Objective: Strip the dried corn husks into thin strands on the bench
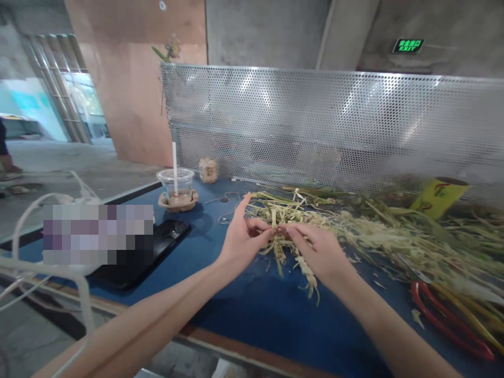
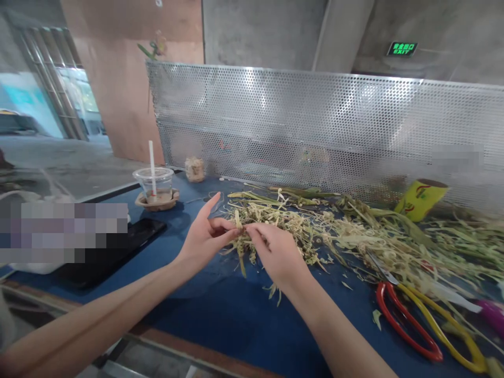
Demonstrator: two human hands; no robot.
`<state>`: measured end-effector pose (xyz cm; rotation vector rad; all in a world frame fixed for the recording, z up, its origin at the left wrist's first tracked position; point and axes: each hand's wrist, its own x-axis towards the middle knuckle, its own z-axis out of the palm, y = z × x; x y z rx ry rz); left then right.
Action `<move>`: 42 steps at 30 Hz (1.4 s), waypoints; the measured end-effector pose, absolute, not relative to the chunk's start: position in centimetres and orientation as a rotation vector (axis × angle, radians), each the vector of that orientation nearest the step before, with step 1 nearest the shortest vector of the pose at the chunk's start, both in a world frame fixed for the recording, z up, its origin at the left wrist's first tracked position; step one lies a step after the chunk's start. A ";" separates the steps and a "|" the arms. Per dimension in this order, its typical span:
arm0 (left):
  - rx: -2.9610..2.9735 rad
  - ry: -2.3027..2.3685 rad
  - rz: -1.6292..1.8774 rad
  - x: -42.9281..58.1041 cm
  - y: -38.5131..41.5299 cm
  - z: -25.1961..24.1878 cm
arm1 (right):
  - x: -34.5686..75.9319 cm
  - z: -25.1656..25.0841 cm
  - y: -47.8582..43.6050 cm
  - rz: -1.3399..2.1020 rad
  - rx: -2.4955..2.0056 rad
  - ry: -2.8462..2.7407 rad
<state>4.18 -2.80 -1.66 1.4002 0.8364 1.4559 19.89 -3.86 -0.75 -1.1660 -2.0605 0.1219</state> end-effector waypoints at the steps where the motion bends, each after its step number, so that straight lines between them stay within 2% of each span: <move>1: 1.396 0.832 1.449 4.2 -2.8 -1.6 | 20.0 -0.7 -3.7 0.350 -1.189 -1.982; 3: 1.401 0.822 1.429 4.2 -2.8 -1.7 | 20.1 -0.7 -3.4 0.700 -1.181 -1.837; 6: 1.440 0.797 1.460 4.2 -2.5 -1.8 | 20.0 -0.8 -3.3 1.012 -1.133 -1.668; 14: 1.618 0.741 1.490 4.0 -2.2 -1.8 | 19.9 -0.8 -3.6 1.410 -1.047 -1.314; 24: 1.562 0.985 1.402 4.0 -2.0 -1.5 | 19.9 -0.6 -3.6 1.297 -1.129 -1.447; 28: 1.480 0.857 1.433 4.1 -2.1 -1.5 | 19.8 -0.8 -3.5 1.255 -1.153 -1.435; 34: 1.989 0.912 1.516 4.0 -3.7 -1.1 | 20.0 -0.9 -3.2 1.218 -1.160 -1.377; 42: 2.366 0.967 1.662 4.1 -3.6 -2.0 | 19.8 -0.4 -3.5 1.119 -1.164 -1.364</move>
